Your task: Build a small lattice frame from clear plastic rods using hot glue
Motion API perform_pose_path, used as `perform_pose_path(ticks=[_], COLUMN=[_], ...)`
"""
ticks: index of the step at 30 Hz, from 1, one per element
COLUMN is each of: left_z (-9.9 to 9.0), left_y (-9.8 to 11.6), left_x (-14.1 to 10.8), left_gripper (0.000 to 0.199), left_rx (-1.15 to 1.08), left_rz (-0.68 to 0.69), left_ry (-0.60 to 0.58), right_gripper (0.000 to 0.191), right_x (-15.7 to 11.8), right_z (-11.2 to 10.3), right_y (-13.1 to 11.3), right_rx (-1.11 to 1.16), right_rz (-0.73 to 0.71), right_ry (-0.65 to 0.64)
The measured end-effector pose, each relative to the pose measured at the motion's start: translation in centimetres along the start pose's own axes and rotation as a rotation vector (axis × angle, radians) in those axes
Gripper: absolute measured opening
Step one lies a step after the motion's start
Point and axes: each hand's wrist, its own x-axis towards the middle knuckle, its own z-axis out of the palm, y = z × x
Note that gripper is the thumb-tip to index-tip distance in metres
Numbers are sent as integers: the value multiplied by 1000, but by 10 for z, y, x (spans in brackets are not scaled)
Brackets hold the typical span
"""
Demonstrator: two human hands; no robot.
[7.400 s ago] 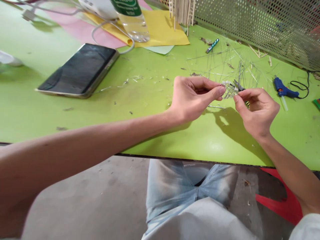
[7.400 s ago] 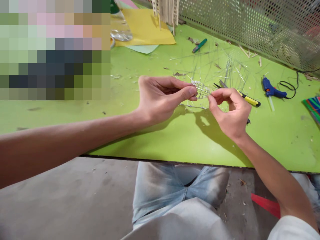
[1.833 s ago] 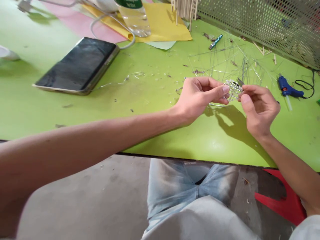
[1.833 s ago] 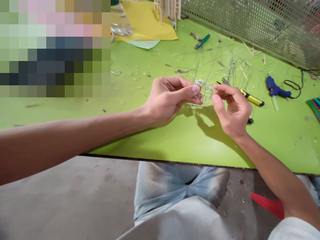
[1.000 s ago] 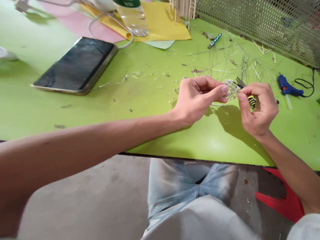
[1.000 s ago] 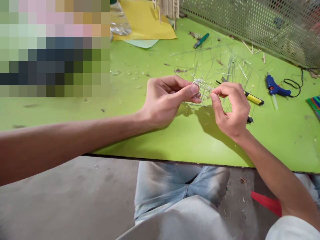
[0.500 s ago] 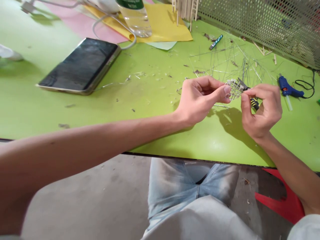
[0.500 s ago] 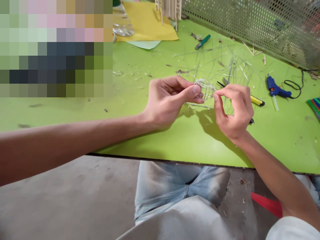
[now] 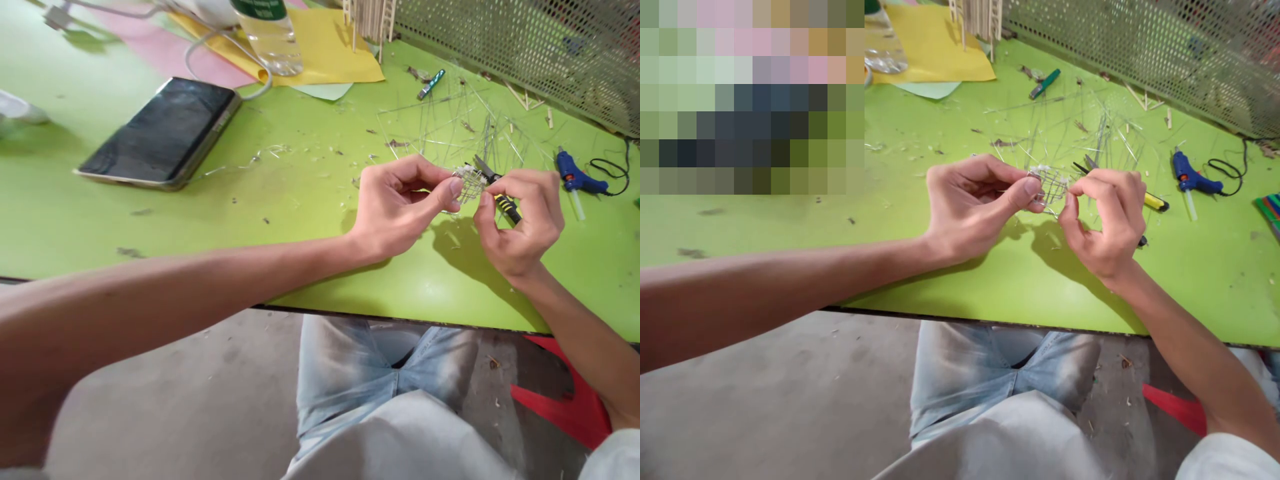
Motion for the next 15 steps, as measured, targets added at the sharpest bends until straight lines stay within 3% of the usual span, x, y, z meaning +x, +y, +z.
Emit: perform_pose_path(ticks=[6,15], left_z=[-3,-1], left_y=[-6,-2], left_x=[2,1], left_gripper=[38,45], left_rx=[50,37], left_rz=[89,-3], left_ry=[-33,-12], right_gripper=[15,15], right_x=[-13,-5], right_z=[-10,-10], right_y=[17,17], right_rx=[-81,-15], right_rz=[21,68], right_ry=[-181,-265])
